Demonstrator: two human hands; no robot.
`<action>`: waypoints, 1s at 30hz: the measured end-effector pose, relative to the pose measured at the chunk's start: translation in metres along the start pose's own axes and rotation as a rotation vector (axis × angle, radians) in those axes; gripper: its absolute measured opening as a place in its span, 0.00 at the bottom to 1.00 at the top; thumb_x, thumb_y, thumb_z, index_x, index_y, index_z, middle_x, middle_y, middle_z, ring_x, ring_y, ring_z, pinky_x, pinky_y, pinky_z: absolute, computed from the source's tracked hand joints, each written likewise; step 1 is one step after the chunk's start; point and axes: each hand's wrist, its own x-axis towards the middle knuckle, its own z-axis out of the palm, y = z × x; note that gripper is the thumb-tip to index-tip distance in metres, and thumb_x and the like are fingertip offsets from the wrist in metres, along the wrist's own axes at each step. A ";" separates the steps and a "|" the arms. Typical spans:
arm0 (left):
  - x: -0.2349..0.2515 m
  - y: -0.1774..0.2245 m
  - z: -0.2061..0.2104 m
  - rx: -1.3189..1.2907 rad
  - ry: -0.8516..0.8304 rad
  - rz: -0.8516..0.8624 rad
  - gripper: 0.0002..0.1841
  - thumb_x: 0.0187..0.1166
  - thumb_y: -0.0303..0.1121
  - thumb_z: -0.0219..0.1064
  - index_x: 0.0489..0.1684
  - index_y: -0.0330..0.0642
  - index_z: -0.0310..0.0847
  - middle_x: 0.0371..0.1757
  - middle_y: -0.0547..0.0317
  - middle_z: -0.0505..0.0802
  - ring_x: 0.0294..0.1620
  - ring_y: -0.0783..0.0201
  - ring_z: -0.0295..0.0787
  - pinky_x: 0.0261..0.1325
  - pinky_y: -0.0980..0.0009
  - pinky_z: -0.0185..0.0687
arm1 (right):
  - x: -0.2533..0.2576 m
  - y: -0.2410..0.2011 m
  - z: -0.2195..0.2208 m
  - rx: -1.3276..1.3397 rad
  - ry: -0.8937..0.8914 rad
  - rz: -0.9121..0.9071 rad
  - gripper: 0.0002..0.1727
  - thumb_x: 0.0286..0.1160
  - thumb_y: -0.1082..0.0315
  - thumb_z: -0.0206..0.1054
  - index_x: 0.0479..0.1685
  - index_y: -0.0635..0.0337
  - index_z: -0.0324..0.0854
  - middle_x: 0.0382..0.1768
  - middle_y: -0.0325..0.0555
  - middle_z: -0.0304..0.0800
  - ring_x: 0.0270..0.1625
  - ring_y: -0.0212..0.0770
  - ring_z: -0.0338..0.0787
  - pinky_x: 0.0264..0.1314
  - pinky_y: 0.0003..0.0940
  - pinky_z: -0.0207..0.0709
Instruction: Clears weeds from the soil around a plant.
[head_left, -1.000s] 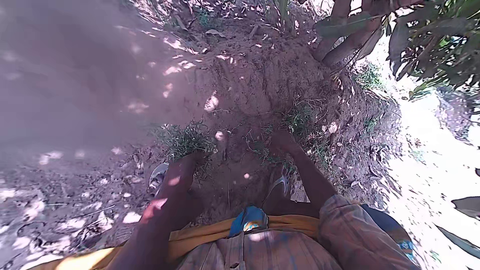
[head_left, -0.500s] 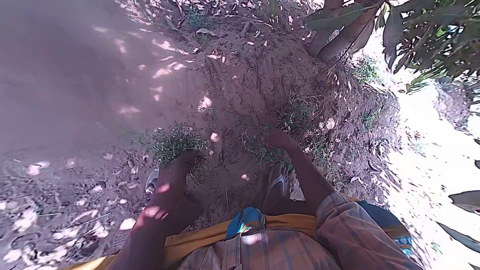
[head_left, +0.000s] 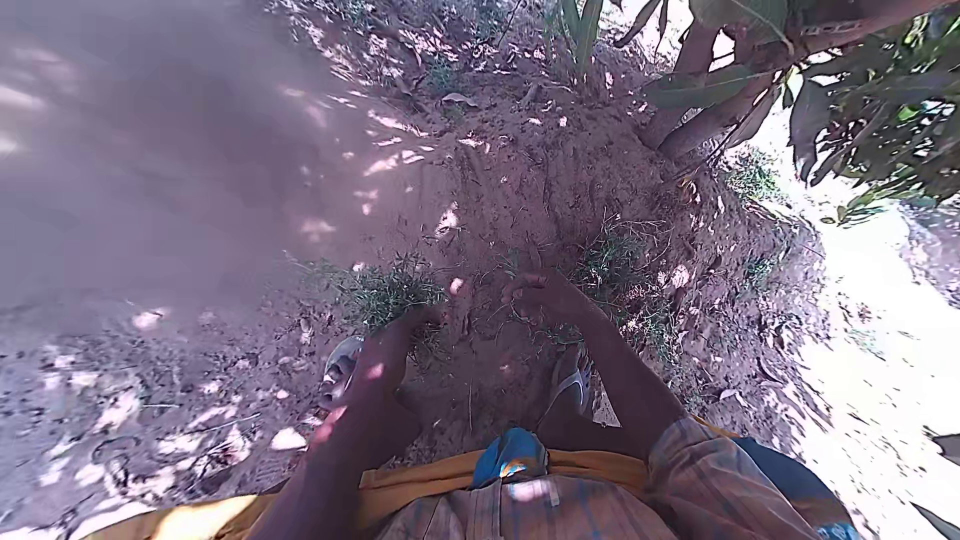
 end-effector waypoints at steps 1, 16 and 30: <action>0.001 0.003 0.001 -0.046 -0.017 -0.030 0.16 0.90 0.40 0.55 0.48 0.44 0.90 0.48 0.62 0.93 0.52 0.67 0.87 0.61 0.60 0.78 | -0.001 0.000 0.007 0.045 0.044 -0.031 0.11 0.82 0.78 0.57 0.51 0.70 0.85 0.43 0.44 0.92 0.28 0.23 0.82 0.34 0.20 0.77; -0.009 0.018 -0.002 -0.178 -0.013 -0.031 0.09 0.86 0.32 0.62 0.45 0.36 0.87 0.38 0.61 0.92 0.40 0.71 0.86 0.52 0.69 0.80 | -0.006 -0.002 -0.011 -0.385 0.704 -0.013 0.17 0.91 0.68 0.55 0.66 0.62 0.84 0.53 0.53 0.93 0.33 0.41 0.87 0.38 0.41 0.80; -0.008 0.032 0.014 -0.279 0.164 -0.110 0.06 0.84 0.27 0.59 0.36 0.38 0.78 0.28 0.66 0.86 0.29 0.76 0.83 0.40 0.80 0.79 | -0.070 -0.043 -0.112 -0.618 1.037 0.115 0.20 0.87 0.66 0.55 0.70 0.69 0.78 0.69 0.68 0.81 0.69 0.59 0.83 0.72 0.54 0.72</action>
